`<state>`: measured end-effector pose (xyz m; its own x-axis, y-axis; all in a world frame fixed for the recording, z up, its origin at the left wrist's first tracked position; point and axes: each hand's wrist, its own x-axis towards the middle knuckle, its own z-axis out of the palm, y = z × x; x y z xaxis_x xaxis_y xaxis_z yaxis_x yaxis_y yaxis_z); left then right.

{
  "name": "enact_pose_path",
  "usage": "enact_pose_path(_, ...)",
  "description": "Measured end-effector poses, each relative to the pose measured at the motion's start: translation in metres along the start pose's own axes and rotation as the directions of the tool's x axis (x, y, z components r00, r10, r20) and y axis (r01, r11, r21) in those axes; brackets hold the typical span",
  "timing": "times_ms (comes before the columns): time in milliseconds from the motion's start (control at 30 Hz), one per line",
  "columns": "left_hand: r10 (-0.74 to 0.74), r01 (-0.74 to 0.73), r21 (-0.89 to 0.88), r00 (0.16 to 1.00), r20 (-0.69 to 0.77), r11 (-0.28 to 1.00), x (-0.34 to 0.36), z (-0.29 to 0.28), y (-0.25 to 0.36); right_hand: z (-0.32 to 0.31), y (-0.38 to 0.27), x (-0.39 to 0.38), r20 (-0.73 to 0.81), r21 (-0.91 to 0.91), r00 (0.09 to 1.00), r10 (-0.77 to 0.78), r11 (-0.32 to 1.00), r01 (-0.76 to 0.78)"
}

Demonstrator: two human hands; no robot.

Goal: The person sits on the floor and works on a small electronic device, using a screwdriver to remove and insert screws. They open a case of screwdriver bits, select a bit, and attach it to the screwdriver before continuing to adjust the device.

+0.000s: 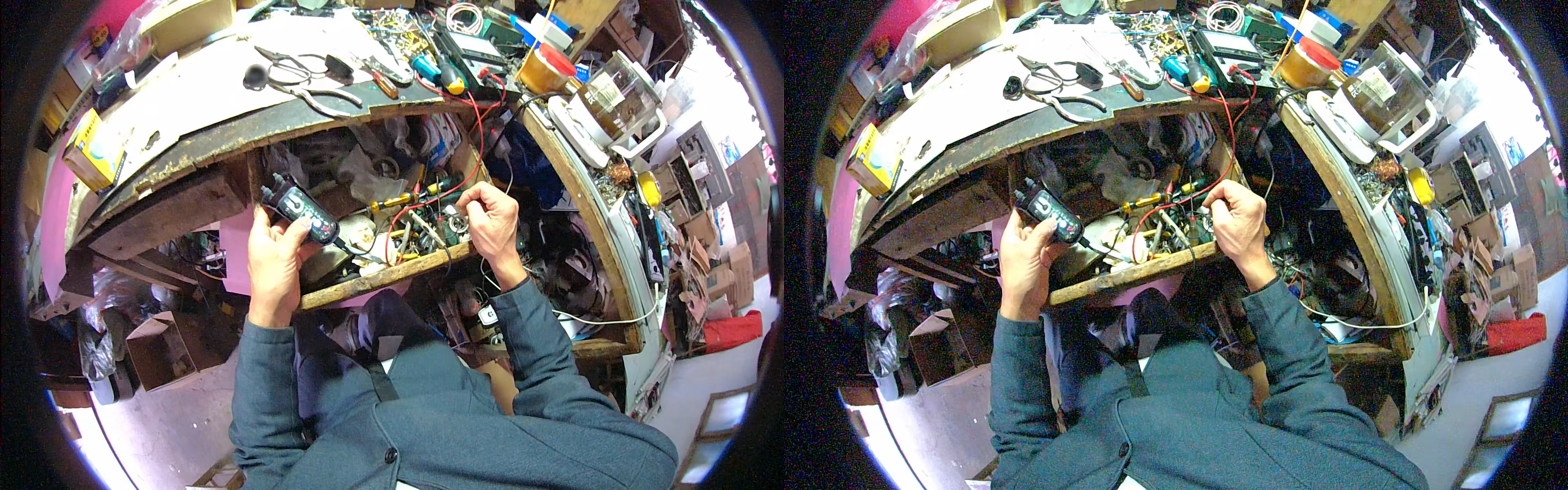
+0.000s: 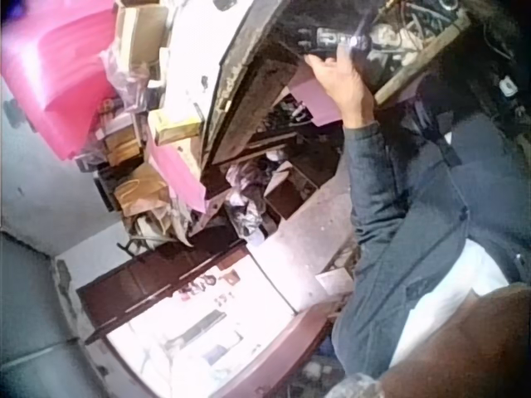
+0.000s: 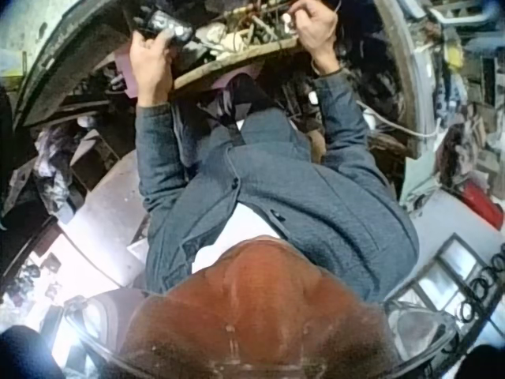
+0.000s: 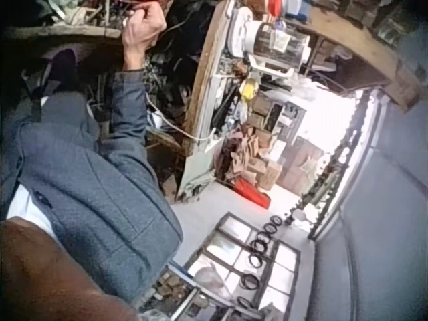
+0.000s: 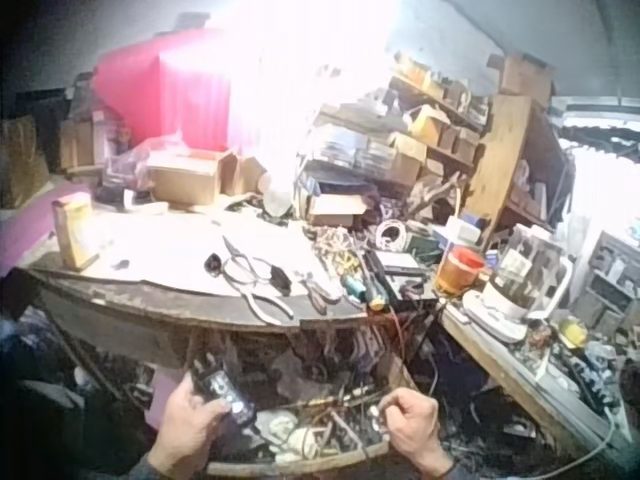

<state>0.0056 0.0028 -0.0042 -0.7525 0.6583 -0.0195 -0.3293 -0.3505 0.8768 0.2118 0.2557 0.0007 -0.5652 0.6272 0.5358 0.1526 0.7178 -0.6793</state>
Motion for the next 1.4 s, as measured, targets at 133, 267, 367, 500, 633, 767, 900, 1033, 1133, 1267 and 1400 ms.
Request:
enact_pose_path(133, -0.059, 0.061, 0.057, 0.998, -0.029, 0.997, 0.001, -0.001, -0.004, 0.0, -0.003, 0.0, 0.026, -0.017, 0.999, 0.025, 1.0, -0.025)
enact_pose_path(267, -0.133, 0.139, 0.155, 0.99, -0.05, 0.978, 0.01, -0.006, -0.015, 0.001, -0.006, 0.002, 0.034, -0.009, 0.999, 0.018, 1.0, -0.018)
enact_pose_path(367, -0.216, 0.21, 0.284, 0.976, -0.009, 0.936, 0.013, -0.006, -0.011, -0.001, -0.006, 0.002, 0.056, -0.052, 0.998, 0.037, 0.998, -0.034)
enact_pose_path(500, -0.267, 0.239, 0.301, 0.962, 0.056, 0.923, 0.019, -0.009, -0.019, 0.001, -0.003, 0.002, 0.072, -0.037, 0.997, 0.013, 0.999, -0.01)
enact_pose_path(633, -0.282, 0.258, 0.34, 0.959, 0.021, 0.904, 0.016, -0.005, -0.018, 0.002, -0.002, 0.0, 0.095, -0.06, 0.994, 0.051, 0.997, -0.046)
enact_pose_path(767, -0.268, 0.25, 0.455, 0.963, -0.026, 0.855, 0.022, -0.007, -0.024, 0.0, -0.006, -0.002, 0.091, -0.065, 0.995, 0.047, 0.997, -0.041)
enact_pose_path(900, -0.249, 0.261, 0.553, 0.963, -0.098, 0.791, 0.025, -0.004, -0.024, 0.002, 0.005, 0.0, 0.073, -0.082, 0.997, -0.023, 0.996, 0.029)
enact_pose_path(1033, -0.264, 0.274, 0.569, 0.959, -0.101, 0.775, 0.027, -0.015, -0.026, 0.008, 0.0, 0.003, -0.023, -0.149, 0.986, -0.168, 0.975, 0.163)
enact_pose_path(1133, -0.295, 0.274, 0.609, 0.953, -0.068, 0.745, 0.034, -0.019, -0.027, 0.002, -0.009, -0.007, -0.203, 0.027, 0.973, -0.113, 0.992, 0.121)
enact_pose_path(1267, -0.218, 0.223, 0.644, 0.972, -0.089, 0.732, 0.035, -0.022, -0.035, -0.017, -0.028, -0.057, -0.246, 0.104, 0.965, -0.091, 0.987, 0.119)
enact_pose_path(1400, -0.185, 0.21, 0.672, 0.977, -0.11, 0.711, 0.033, -0.022, -0.034, -0.045, -0.037, -0.132, 0.105, 0.071, 0.961, -0.255, 0.966, 0.248)
